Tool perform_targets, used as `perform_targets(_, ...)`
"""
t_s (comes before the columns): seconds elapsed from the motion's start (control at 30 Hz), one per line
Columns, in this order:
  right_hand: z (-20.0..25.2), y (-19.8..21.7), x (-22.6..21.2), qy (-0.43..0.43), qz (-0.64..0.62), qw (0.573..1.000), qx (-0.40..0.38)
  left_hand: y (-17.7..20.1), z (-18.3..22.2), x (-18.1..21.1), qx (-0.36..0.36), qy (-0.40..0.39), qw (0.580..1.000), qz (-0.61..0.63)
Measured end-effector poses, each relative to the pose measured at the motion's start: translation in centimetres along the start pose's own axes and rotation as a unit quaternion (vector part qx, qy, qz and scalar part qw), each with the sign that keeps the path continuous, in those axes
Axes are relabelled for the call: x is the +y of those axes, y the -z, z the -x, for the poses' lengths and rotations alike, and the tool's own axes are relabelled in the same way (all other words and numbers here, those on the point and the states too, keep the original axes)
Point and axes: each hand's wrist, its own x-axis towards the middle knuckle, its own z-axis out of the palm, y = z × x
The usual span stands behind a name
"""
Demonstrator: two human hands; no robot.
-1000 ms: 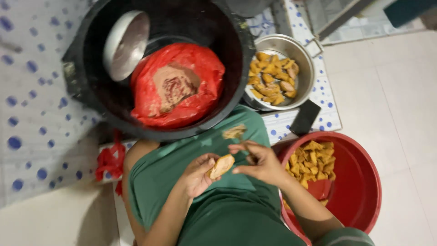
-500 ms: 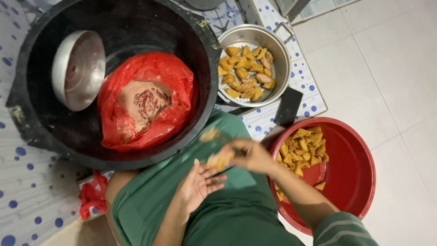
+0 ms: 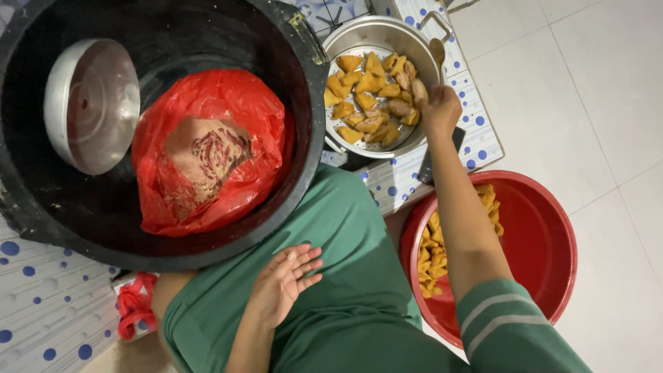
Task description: Stuffing fried food pieces with a meat filling using a spoon
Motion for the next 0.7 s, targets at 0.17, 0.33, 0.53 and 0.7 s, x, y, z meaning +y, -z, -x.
perform_targets(0.17, 5.2, 3.5, 2.9, 0.020, -0.168, 0.985, -0.014, 1.8, -1.2, -1.4, -0.016, -0.017, 1.000, 0.001)
perform_targets(0.33, 11.8, 10.0, 11.0, 0.083, -0.183, 0.978, 0.056, 3.0, -1.8, -2.5, -0.067, -0.036, 0.997, 0.007)
perform_targets(0.53, 18.0, 12.3, 23.3, -0.088, -0.240, 0.959, 0.124, 1.6, -0.9, -2.3, -0.059, -0.033, 0.997, -0.030)
perform_targets(0.7, 18.7, 10.0, 29.6, -0.167, -0.302, 0.917, 0.199, 0.5, 0.1, -2.1, -0.057, -0.032, 0.996, -0.056)
